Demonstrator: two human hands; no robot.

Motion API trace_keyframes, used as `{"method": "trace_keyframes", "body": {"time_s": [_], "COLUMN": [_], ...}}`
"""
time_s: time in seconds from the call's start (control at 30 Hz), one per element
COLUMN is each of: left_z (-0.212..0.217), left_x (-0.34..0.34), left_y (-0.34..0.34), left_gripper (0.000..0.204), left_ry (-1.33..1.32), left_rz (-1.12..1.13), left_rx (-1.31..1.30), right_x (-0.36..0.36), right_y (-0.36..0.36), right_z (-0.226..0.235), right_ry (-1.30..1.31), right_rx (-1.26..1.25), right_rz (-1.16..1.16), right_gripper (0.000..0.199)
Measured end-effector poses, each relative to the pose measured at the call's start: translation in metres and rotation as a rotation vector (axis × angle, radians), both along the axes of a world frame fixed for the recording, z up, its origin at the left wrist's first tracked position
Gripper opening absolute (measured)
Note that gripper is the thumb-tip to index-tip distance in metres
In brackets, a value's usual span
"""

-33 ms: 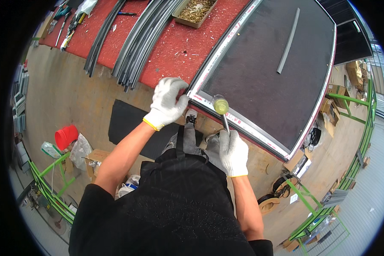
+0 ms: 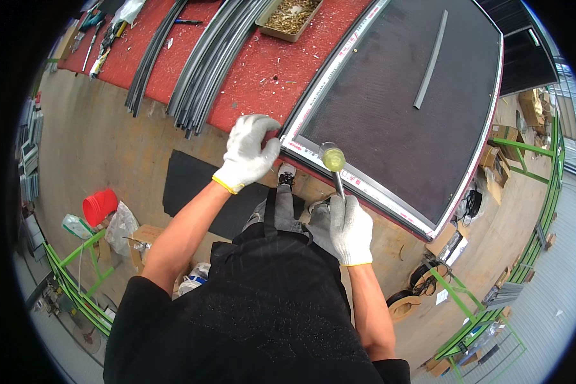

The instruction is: The person assembles a window frame by securing metal profiles to a mesh screen using a cordless drill, hammer, and screwdriver. They cut metal rods to length with a miter saw and fit them into the frame, then fasten the components together.

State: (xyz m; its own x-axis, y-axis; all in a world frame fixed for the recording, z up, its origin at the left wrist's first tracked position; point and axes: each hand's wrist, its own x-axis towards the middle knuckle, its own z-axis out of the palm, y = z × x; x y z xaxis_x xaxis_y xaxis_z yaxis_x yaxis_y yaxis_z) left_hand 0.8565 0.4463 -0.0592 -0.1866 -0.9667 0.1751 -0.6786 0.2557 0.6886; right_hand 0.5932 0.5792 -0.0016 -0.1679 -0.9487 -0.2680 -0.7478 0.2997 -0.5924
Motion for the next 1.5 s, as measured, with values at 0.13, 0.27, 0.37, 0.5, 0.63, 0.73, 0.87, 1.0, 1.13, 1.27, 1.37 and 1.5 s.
{"method": "trace_keyframes", "body": {"time_s": [0.13,0.27,0.37,0.5,0.63,0.73,0.87,1.0,1.13,1.27,1.37,1.5], "left_z": [0.015,0.029,0.042,0.057,0.059,0.055,0.054,0.055,0.054,0.053,0.055,0.053], "left_x": [-0.006,-0.025,-0.04,-0.053,-0.067,-0.076,-0.081,-0.071,-0.058,-0.065,-0.071,-0.068], "left_y": [-0.023,-0.04,-0.053,-0.066,-0.06,-0.057,-0.054,-0.054,-0.056,-0.057,-0.056,-0.055], "left_gripper": [0.032,0.04,0.044,0.047,0.046,0.037,0.032,0.039,0.044,0.042,0.042,0.04], "left_ry": [-0.062,-0.175,-0.297,-0.432,-0.549,-0.566,-0.594,-0.554,-0.525,-0.595,-0.629,-0.621], "left_rz": [0.012,-0.035,-0.032,-0.094,-0.065,-0.035,-0.018,-0.057,-0.102,-0.13,-0.107,-0.093], "left_rx": [0.288,0.479,0.603,0.696,0.653,0.611,0.589,0.584,0.595,0.544,0.548,0.541], "right_x": [-0.015,-0.031,-0.037,-0.045,-0.064,-0.082,-0.102,-0.124,-0.129,-0.11,-0.089,-0.048], "right_y": [0.008,0.013,0.017,0.022,0.022,0.015,0.006,-0.007,-0.035,-0.095,-0.172,-0.34], "right_z": [-0.004,-0.012,-0.014,-0.014,-0.018,-0.023,-0.026,-0.022,-0.012,-0.002,0.002,-0.013], "right_ry": [-0.12,-0.062,0.052,0.157,0.193,0.225,0.205,0.28,0.363,0.229,0.112,-0.023], "right_rx": [0.022,-0.026,-0.091,-0.156,-0.187,-0.284,-0.306,-0.288,-0.3,-0.458,-0.455,-0.568], "right_rz": [-0.086,-0.088,-0.051,-0.112,-0.18,-0.2,-0.277,-0.22,-0.171,-0.103,0.008,0.222], "right_gripper": [0.032,0.032,0.034,0.026,0.018,0.021,0.02,0.019,0.017,0.016,0.017,0.025]}}
